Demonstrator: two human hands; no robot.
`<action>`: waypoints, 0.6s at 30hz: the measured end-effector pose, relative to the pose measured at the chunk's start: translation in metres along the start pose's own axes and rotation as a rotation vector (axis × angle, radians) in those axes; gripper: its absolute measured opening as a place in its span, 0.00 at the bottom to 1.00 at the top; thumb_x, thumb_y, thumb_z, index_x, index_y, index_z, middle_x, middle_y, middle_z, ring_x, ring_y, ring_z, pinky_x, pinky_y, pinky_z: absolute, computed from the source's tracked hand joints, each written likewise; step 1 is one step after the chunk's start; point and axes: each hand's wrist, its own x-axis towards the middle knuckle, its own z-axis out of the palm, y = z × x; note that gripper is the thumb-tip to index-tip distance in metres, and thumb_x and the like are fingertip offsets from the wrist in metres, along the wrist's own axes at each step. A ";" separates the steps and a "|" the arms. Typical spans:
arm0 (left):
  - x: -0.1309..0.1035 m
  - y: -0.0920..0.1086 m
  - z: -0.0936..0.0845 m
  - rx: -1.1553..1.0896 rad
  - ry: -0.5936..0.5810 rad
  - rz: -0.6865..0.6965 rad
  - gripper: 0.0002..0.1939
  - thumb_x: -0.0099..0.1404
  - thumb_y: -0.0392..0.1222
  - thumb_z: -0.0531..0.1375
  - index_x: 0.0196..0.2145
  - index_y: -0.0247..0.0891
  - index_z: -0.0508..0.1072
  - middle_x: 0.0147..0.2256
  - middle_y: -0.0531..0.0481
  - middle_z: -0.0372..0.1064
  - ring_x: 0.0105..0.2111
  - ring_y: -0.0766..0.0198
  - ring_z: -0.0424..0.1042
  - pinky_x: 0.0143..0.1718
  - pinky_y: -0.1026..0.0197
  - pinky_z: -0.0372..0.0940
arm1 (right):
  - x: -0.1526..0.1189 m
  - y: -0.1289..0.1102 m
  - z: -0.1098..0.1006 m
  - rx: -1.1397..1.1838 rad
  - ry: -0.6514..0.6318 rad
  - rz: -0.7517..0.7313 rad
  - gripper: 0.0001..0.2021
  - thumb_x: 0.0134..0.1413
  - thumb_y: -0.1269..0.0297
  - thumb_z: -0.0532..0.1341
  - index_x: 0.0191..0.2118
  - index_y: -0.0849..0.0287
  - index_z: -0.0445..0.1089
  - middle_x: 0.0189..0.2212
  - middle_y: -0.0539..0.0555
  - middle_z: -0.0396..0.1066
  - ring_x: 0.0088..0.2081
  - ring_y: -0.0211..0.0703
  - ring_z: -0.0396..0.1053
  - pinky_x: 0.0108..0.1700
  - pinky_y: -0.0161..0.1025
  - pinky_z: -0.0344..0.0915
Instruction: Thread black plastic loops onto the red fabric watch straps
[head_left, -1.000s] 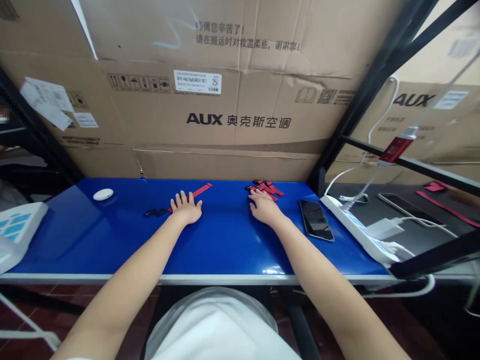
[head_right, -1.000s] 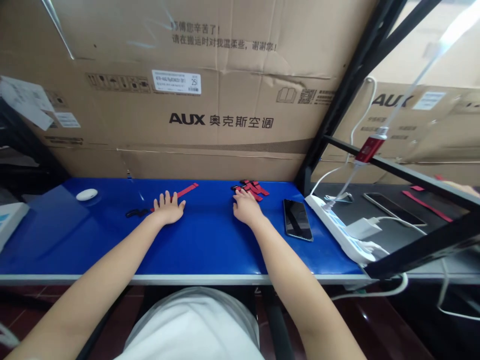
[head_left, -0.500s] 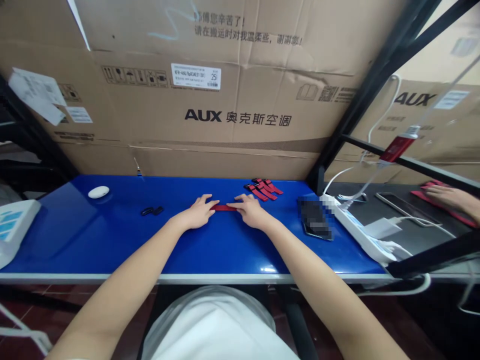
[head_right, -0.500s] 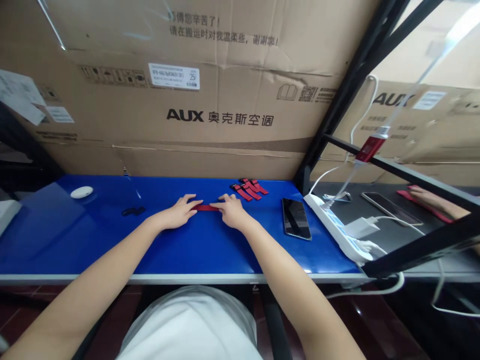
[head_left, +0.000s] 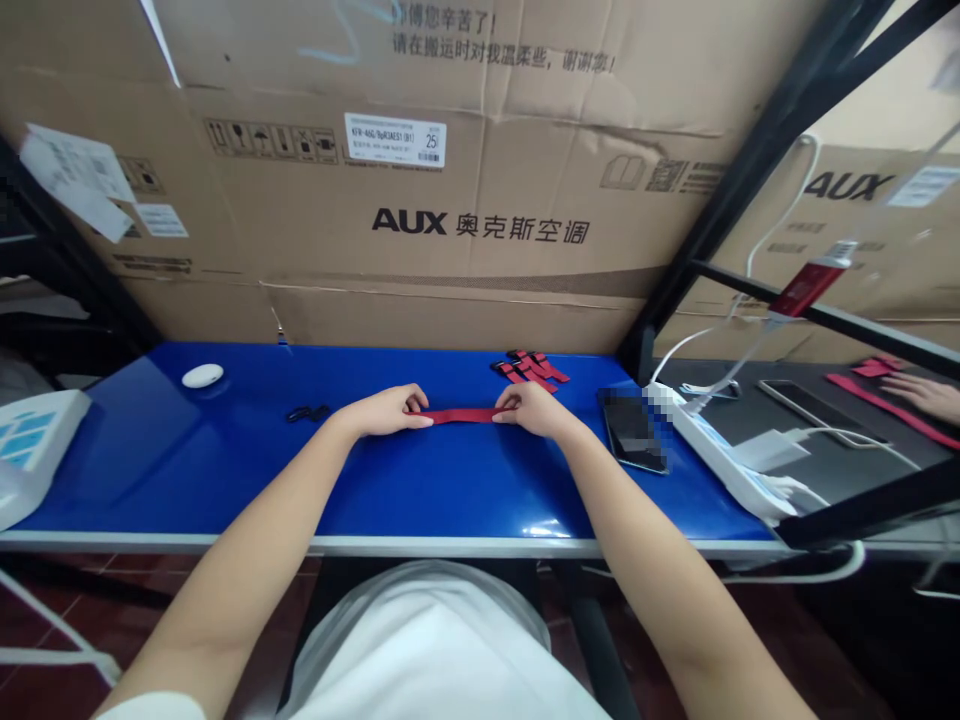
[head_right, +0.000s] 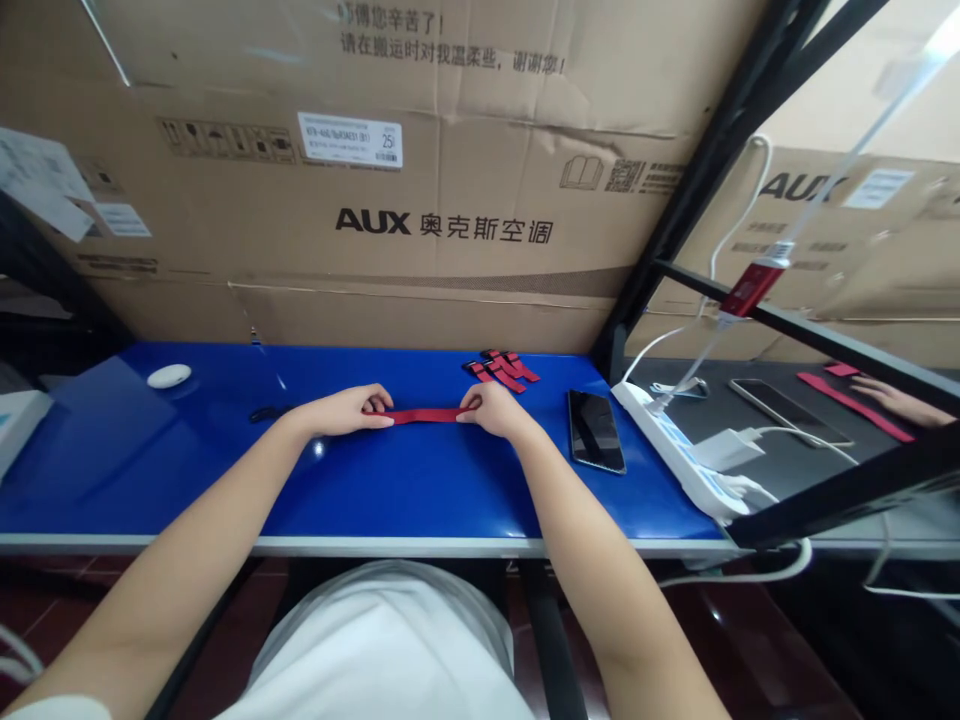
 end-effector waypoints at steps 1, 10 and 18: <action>0.002 0.000 0.002 -0.023 0.023 0.005 0.23 0.54 0.52 0.65 0.44 0.38 0.72 0.39 0.46 0.72 0.37 0.59 0.72 0.38 0.61 0.65 | -0.001 -0.001 -0.001 0.027 0.008 0.020 0.09 0.39 0.71 0.71 0.27 0.61 0.71 0.21 0.52 0.73 0.25 0.39 0.70 0.27 0.34 0.64; 0.004 0.007 0.005 -0.036 0.225 0.052 0.09 0.56 0.46 0.65 0.31 0.38 0.78 0.29 0.49 0.75 0.26 0.63 0.71 0.29 0.62 0.64 | -0.003 0.003 -0.018 0.117 0.038 -0.027 0.10 0.38 0.72 0.71 0.31 0.62 0.74 0.28 0.54 0.76 0.31 0.43 0.74 0.38 0.39 0.71; 0.005 0.039 0.044 0.040 0.219 0.389 0.10 0.63 0.40 0.59 0.39 0.41 0.80 0.37 0.49 0.74 0.34 0.63 0.72 0.39 0.63 0.65 | -0.017 -0.037 0.029 -0.250 -0.090 -0.395 0.10 0.52 0.74 0.62 0.41 0.62 0.73 0.36 0.55 0.75 0.36 0.41 0.72 0.41 0.36 0.67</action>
